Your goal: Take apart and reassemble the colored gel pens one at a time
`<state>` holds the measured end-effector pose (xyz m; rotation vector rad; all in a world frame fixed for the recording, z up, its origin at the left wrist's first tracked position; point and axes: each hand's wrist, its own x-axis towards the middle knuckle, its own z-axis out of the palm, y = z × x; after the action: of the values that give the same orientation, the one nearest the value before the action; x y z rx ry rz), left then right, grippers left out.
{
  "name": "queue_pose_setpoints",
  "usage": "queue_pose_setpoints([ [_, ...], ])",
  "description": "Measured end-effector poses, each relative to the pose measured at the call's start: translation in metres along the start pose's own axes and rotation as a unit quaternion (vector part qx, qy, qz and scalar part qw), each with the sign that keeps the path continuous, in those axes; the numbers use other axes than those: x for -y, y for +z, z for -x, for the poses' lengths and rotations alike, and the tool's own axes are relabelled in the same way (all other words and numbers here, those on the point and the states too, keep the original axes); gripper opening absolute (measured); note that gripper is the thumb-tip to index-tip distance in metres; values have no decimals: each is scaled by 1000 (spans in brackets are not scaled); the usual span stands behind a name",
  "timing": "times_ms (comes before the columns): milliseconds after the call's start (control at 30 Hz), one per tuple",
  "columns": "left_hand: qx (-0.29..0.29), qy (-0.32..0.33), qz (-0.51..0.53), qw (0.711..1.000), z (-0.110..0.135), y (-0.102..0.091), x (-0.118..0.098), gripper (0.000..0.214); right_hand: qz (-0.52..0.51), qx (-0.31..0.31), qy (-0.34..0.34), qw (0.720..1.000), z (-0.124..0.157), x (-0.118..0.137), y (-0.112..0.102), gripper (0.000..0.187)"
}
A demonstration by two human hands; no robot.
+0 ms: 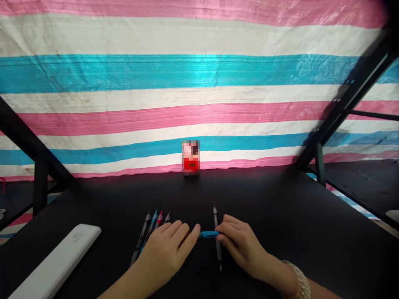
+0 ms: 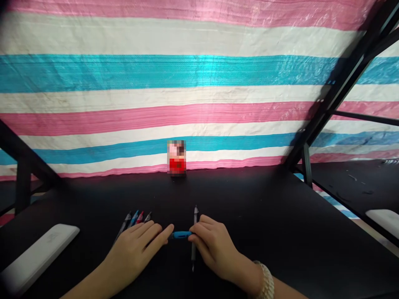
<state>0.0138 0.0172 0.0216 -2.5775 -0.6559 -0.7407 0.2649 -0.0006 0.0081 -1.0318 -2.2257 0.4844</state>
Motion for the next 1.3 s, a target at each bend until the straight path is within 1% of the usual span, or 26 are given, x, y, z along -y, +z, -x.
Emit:
queue_pose_setpoints([
  [67,9,-9,1,1000,4,1,-1,18,-6,-10,9,1000,0,-1,1,43],
  [133,18,-24,22,999,8,4,-2,20,-14,-13,4,1000,0,-1,2,43],
  [267,58,-54,110,991,11,7,-6,29,-13,-30,-15,999,0,-1,5,38],
  [367,93,-92,186,974,11,4,-5,32,-24,-38,-13,999,1,-2,5,31],
  [433,92,-125,220,963,13,1,-2,27,-40,-43,5,998,2,-3,3,27],
  [533,47,-186,255,948,19,-2,4,28,-67,-48,43,996,1,-4,0,31],
  [600,26,-237,291,927,23,-3,6,26,-85,-53,63,993,1,-5,-3,36],
  [633,26,-270,316,909,23,-4,6,23,-91,-54,70,992,0,-5,-4,37],
  [667,32,-308,344,886,23,-5,6,21,-96,-55,74,991,0,-5,-5,37],
  [700,43,-350,375,857,22,-5,5,20,-99,-55,76,991,-1,-5,-5,36],
  [767,65,-424,437,791,18,-7,3,21,-103,-55,71,991,-1,-5,-5,34],
  [833,72,-468,487,734,14,-8,0,25,-100,-63,67,991,0,-5,-4,28],
  [867,71,-481,506,713,12,-8,0,27,-95,-70,64,991,0,-6,-3,24],
  [933,61,-497,530,684,10,-7,-1,29,-83,-84,60,991,2,-8,0,17],
  [1000,47,-508,542,668,10,-5,-2,30,-81,-94,63,990,4,-9,0,14],
  [1067,33,-510,547,663,12,-4,-2,29,-96,-91,83,988,4,-8,-1,16],
  [1167,16,-509,547,664,14,-3,-3,28,-146,-51,113,981,3,-5,-6,25],
  [1200,12,-509,545,666,14,-3,-3,27,-159,-39,121,979,2,-4,-7,32],
  [1267,8,-510,541,669,15,-3,-2,26,-171,-29,139,975,0,-2,-9,42],
  [1300,8,-510,539,670,14,-3,-2,26,-171,-31,150,973,0,-2,-10,41],
])
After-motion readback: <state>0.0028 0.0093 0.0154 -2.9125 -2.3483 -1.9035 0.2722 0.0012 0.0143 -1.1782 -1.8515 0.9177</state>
